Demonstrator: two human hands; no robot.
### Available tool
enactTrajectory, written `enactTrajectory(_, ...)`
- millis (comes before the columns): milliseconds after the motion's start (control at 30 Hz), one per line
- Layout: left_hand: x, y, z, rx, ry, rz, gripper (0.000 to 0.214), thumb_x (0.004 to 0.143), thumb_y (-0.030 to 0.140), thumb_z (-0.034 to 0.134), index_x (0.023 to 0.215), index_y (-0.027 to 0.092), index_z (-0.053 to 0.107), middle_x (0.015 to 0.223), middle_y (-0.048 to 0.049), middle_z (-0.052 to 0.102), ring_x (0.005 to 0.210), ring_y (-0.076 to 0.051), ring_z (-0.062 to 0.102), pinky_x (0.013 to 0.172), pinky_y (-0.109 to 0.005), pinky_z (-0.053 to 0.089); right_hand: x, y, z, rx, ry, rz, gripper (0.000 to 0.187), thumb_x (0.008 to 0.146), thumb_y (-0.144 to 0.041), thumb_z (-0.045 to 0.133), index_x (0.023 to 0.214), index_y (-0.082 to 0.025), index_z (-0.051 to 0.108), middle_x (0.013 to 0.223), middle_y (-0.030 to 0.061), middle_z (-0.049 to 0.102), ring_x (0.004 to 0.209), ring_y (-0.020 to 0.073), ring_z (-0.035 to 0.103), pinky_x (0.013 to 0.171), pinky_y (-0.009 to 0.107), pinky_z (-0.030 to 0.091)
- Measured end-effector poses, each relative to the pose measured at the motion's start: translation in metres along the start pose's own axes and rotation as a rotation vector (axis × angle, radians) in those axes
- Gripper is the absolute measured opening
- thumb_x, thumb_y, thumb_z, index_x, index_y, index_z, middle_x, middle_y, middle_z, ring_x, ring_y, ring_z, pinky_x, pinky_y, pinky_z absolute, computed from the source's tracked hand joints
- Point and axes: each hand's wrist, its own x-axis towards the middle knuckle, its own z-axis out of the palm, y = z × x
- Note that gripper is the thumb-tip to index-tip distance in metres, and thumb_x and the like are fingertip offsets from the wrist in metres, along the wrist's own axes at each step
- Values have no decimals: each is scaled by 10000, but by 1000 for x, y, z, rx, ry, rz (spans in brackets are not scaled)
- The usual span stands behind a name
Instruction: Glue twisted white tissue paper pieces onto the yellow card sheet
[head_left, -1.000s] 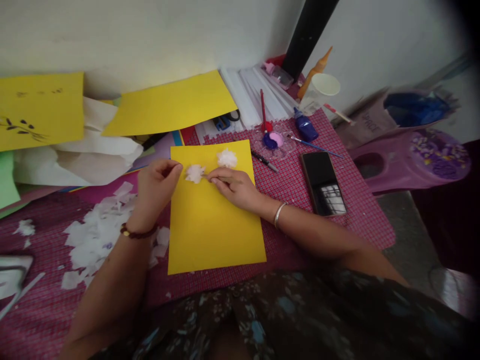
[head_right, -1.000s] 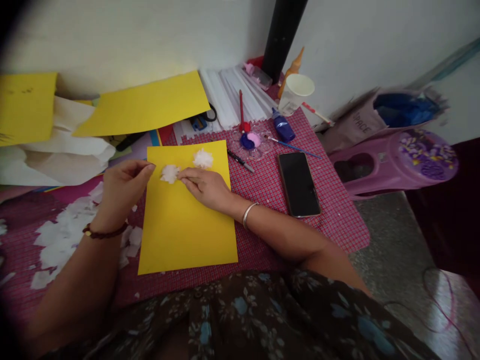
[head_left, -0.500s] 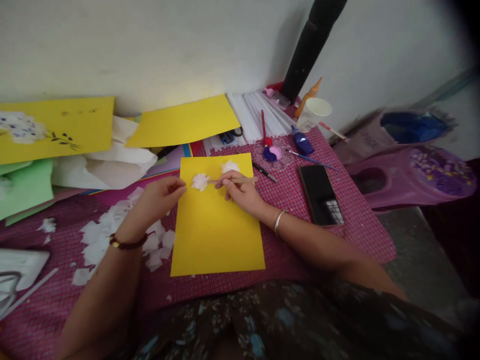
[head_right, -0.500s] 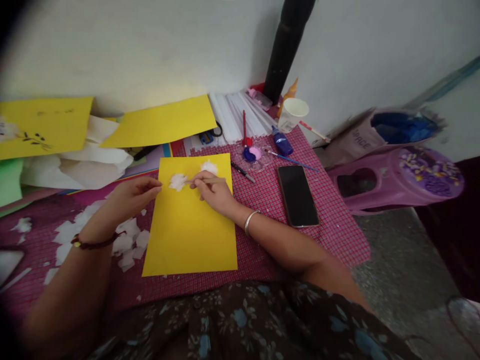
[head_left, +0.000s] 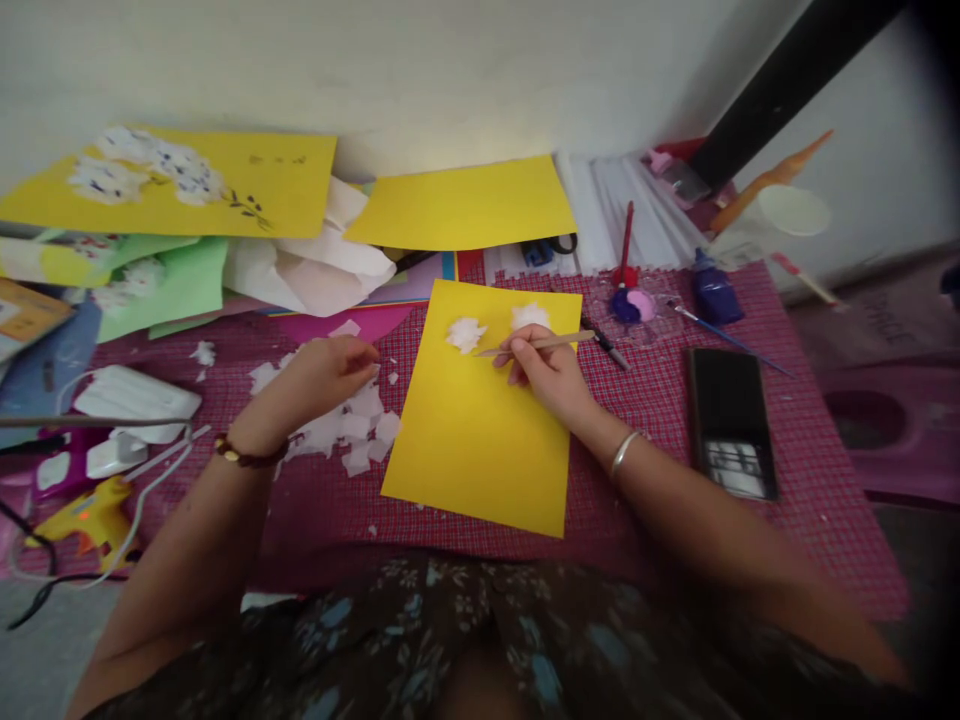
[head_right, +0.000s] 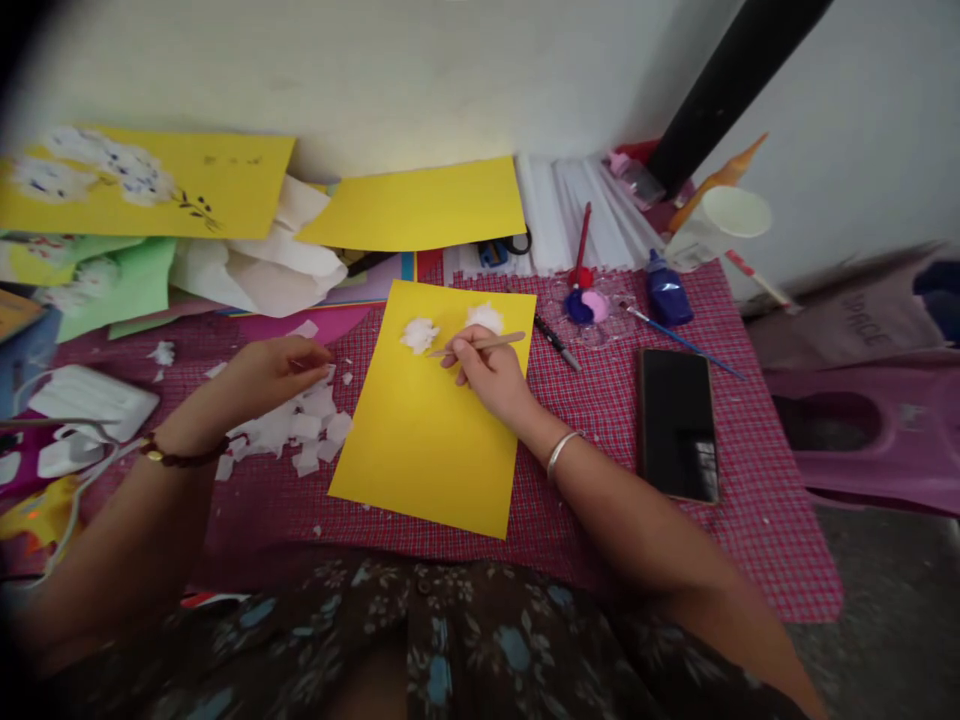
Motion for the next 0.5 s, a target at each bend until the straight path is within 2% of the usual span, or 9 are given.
enactTrajectory(167, -20, -14, -24, -23, 305, -113, 306, 847, 389, 628, 982, 145, 756, 910, -80, 753, 773, -192, 628, 721, -302, 458, -1, 1, -1, -21, -2, -5, 306, 958, -509, 592, 860, -221, 567, 780, 1, 700, 525, 80, 560, 511, 252, 415)
enactTrajectory(233, -22, -17, -23, -11, 294, -106, 281, 848, 376, 625, 951, 147, 750, 886, -75, 742, 761, -186, 613, 714, -304, 452, -1, 0, 0, -34, -11, -14, 292, 960, -491, 592, 859, -217, 573, 783, 4, 699, 535, 83, 567, 520, 257, 420)
enactTrajectory(333, -17, -14, -9, 40, 206, 9, 259, 848, 379, 623, 929, 164, 742, 902, -91, 725, 824, -224, 635, 788, -348, 488, -1, -1, 0, -41, -24, -17, 284, 961, -481, 591, 864, -215, 579, 780, 7, 698, 546, 88, 574, 525, 259, 424)
enactTrajectory(400, -11, -12, 1, 149, 222, 79, 273, 834, 373, 637, 985, 168, 737, 969, -121, 713, 951, -283, 643, 908, -412, 492, -1, -1, 1, -38, -24, -13, 290, 959, -489, 590, 864, -216, 578, 775, 6, 695, 544, 88, 568, 522, 258, 423)
enactTrajectory(500, -5, -17, 7, 295, 275, 46, 262, 803, 354, 651, 979, 168, 706, 1008, -148, 680, 1065, -351, 607, 1002, -485, 456, -1, -1, 1, -40, -26, -2, 310, 952, -515, 595, 860, -220, 575, 771, 6, 697, 544, 90, 562, 519, 257, 426)
